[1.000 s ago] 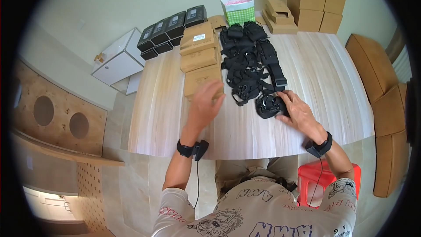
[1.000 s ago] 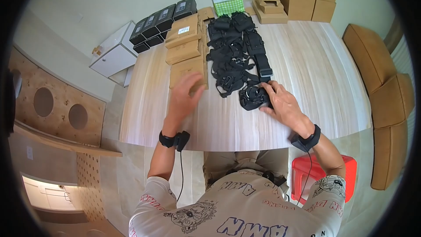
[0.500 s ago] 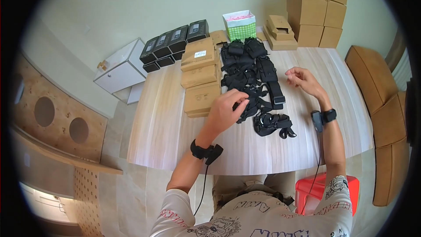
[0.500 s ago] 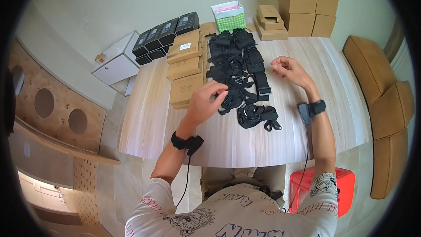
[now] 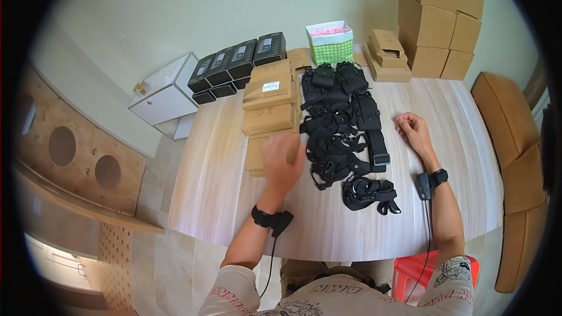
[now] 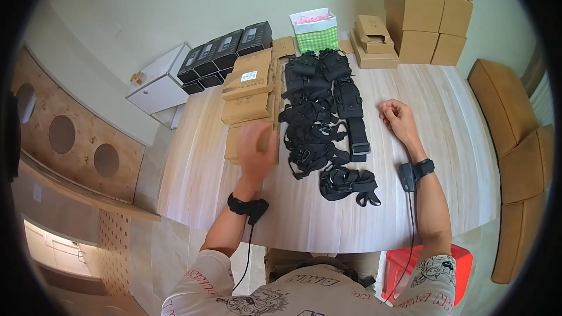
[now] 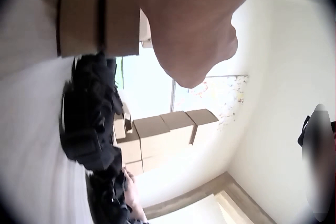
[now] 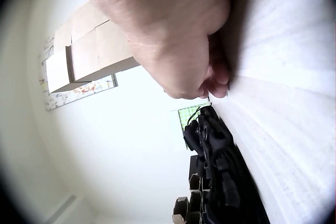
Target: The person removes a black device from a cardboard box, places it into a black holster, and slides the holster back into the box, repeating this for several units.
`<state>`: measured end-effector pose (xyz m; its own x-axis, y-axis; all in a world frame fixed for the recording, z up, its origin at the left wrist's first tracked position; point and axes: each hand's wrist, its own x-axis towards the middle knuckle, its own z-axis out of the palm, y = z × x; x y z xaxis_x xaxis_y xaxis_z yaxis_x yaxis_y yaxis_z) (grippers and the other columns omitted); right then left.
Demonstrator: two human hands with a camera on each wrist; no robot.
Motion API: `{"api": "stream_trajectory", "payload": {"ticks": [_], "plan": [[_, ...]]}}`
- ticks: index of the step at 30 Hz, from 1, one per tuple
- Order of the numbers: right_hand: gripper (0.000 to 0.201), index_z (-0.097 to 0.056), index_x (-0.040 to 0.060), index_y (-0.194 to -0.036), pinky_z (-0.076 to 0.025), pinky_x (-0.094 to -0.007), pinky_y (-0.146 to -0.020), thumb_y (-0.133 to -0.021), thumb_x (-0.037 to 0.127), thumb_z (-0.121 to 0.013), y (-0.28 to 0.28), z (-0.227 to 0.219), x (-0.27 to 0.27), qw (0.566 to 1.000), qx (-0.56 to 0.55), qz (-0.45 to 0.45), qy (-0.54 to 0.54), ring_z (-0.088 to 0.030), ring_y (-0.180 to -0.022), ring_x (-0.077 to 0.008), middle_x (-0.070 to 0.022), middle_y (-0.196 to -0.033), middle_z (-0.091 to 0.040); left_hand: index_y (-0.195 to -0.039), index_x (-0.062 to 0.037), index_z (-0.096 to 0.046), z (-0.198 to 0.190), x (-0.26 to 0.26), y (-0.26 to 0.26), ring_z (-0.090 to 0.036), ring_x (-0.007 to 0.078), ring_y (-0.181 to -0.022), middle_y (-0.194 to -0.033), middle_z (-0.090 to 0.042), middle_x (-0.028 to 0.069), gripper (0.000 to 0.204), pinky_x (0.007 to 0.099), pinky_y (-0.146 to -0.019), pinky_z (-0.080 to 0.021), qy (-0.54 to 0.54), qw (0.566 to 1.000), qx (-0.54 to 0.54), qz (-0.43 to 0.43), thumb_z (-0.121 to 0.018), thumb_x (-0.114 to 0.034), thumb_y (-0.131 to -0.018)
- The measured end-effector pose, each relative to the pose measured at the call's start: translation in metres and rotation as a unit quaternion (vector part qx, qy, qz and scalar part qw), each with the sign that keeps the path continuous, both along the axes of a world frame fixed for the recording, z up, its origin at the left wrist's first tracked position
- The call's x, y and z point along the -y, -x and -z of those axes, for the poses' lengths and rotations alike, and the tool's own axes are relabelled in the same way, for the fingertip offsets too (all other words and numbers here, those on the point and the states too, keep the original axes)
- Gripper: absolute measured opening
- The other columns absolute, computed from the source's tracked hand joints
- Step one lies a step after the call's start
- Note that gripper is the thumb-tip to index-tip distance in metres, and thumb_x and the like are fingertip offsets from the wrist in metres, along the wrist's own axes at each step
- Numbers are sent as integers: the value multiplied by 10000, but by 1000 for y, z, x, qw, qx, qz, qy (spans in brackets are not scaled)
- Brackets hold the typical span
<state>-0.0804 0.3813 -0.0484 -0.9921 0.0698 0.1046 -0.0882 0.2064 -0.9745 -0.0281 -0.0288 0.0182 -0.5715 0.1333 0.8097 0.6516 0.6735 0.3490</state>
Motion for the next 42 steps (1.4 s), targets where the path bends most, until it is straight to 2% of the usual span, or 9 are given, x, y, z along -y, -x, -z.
{"api": "stream_trajectory", "payload": {"ticks": [3, 15, 19, 22, 25, 27, 31, 37, 42], "plan": [[189, -705, 52, -1076, -422, -204, -573, -1109, 192, -583, 1, 2, 0, 1000, -1, 0, 5, -543, -669, -33, 29, -823, -667, -1206, -20, -686, -4, 12, 14, -627, 381, -1147, -1238, -675, 172, 321, 459, -966, -503, 45, 993, -4, -111, -785, -75, -905], [181, -700, 38, -1072, -429, -211, -589, -1100, 178, -589, -2, -2, 3, 1000, -14, -1, 19, -549, -679, -38, 24, -816, -663, -1249, 27, -662, -18, 19, 23, -577, 445, -1227, -1349, -607, 233, 391, 505, -1065, -461, 27, 993, 3, -111, -789, -121, -910], [190, -701, 31, -1066, -436, -222, -600, -1100, 181, -591, -2, 0, 3, 1000, -20, 1, 12, -548, -677, -47, 21, -810, -659, -1313, 23, -634, -54, 34, 66, -558, 457, -1280, -1411, -595, 235, 457, 519, -1110, -437, 74, 990, -8, -123, -787, -144, -915], [197, -703, 21, -1059, -441, -233, -607, -1097, 183, -598, -1, -1, 2, 999, -32, 1, 11, -551, -679, -57, 18, -801, -658, -1446, -16, -588, -65, 53, 118, -524, 442, -1383, -1481, -575, 249, 665, 481, -1167, -430, 188, 970, -35, -151, -826, -309, -899], [199, -706, 16, -1051, -442, -239, -604, -1094, 177, -599, -2, 0, 3, 999, -31, 7, 5, -554, -679, -61, 12, -787, -659, -1527, -12, -525, -69, 73, 165, -504, 433, -1434, -1515, -555, 265, 909, 464, -1202, -416, 298, 946, 92, -86, -897, -431, -810], [201, -707, 8, -1036, -448, -246, -605, -1090, 172, -604, -1, -1, 3, 1000, -30, 7, 2, -554, -676, -62, 6, -776, -660, -1571, -24, -486, -79, 81, 191, -391, 401, -1551, -1623, -448, 282, 1122, 514, -1263, -344, 274, 882, 384, -1, -877, -645, -722], [205, -707, 0, -1030, -455, -252, -609, -1088, 170, -608, -1, 1, 4, 998, -52, 17, -9, -557, -673, -65, 4, -772, -662, -1534, 1, -518, -102, 78, 194, -532, 400, -1418, -1511, -566, 240, 1037, 444, -1199, -429, 307, 916, 256, -31, -939, -511, -737], [206, -710, -6, -1039, -460, -253, -614, -1083, 169, -611, -1, -2, 3, 999, -28, 17, -13, -560, -674, -67, 2, -771, -666, -1579, -55, -485, -89, 85, 212, -431, 390, -1520, -1625, -473, 214, 972, 464, -1241, -379, 351, 911, 202, -82, -887, -500, -815], [206, -710, 3, -1036, -453, -246, -615, -1087, 178, -614, -2, -4, 4, 999, -30, 15, -5, -552, -675, -62, 6, -771, -661, -1540, -16, -513, -84, 96, 153, -439, 434, -1504, -1618, -463, 258, 806, 471, -1252, -364, 173, 970, 170, -12, -837, -366, -890]]}}
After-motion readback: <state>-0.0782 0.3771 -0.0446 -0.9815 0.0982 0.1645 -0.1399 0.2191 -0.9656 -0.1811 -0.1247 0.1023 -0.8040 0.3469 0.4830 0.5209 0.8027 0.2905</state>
